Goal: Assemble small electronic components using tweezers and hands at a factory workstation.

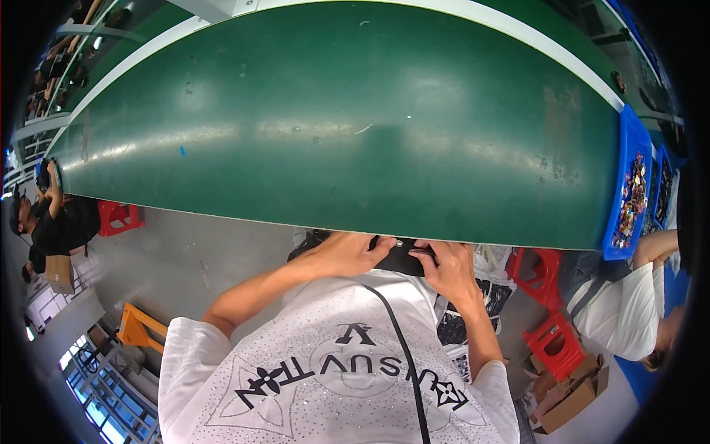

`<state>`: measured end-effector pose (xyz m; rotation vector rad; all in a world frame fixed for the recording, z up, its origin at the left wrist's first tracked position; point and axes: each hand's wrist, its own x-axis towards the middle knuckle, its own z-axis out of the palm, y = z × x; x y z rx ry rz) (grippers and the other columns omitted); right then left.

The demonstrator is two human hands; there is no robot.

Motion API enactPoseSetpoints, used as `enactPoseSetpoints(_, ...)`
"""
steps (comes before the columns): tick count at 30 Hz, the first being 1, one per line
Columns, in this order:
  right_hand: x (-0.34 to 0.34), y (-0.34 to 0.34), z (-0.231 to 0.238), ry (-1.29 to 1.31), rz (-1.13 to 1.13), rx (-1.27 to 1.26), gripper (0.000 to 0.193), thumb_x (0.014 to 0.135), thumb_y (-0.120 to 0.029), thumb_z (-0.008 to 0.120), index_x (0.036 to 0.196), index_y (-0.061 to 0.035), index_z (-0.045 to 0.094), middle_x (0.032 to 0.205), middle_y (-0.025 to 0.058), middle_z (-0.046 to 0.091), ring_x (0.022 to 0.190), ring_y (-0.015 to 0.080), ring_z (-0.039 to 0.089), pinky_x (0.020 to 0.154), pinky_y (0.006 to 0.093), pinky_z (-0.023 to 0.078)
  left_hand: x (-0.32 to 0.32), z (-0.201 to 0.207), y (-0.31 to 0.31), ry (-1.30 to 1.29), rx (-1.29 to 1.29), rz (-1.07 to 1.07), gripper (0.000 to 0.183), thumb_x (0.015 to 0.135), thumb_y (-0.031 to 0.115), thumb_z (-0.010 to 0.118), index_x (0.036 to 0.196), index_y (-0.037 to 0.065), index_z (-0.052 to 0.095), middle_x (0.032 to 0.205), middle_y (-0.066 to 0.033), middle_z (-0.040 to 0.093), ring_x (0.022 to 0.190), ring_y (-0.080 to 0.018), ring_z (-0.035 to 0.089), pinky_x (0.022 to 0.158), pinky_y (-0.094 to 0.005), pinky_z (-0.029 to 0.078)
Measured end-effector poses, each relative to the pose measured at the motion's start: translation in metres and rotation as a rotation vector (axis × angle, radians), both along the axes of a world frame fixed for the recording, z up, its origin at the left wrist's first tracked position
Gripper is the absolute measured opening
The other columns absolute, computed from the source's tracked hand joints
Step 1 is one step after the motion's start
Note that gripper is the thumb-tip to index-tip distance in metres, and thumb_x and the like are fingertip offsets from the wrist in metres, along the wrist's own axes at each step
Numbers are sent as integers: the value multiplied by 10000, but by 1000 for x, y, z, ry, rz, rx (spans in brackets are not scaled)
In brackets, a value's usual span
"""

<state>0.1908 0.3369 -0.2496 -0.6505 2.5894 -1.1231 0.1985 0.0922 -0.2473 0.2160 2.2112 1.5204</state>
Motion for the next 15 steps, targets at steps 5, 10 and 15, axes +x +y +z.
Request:
enactPoseSetpoints(5, 0, 2, 8, -54, -3, 19, 187, 744, 0, 766, 922, -24, 712, 878, 95, 734, 765, 304, 711, 710, 413, 549, 2, 3, -1, -140, 24, 0, 246, 959, 90, 711, 786, 32, 546, 690, -43, 497, 613, -177, 443, 559, -386, 361)
enactPoseSetpoints(10, 1, 4, 15, -114, -6, 84, 163, 753, 5, 785, 896, -23, 712, 868, 93, 733, 751, 298, 714, 681, 394, 550, 7, 5, 3, -143, 43, 42, 242, 941, 59, 724, 784, 28, 542, 684, -44, 493, 598, -171, 430, 549, -373, 351)
enactPoseSetpoints(15, -2, 3, 13, -52, -16, 70, 166, 759, -55, 818, 901, -45, 734, 886, 77, 747, 791, 290, 720, 740, 407, 545, 8, -2, 2, -223, 37, 8, 145, 942, 55, 719, 863, 16, 604, 716, -57, 545, 633, -185, 494, 593, -375, 409)
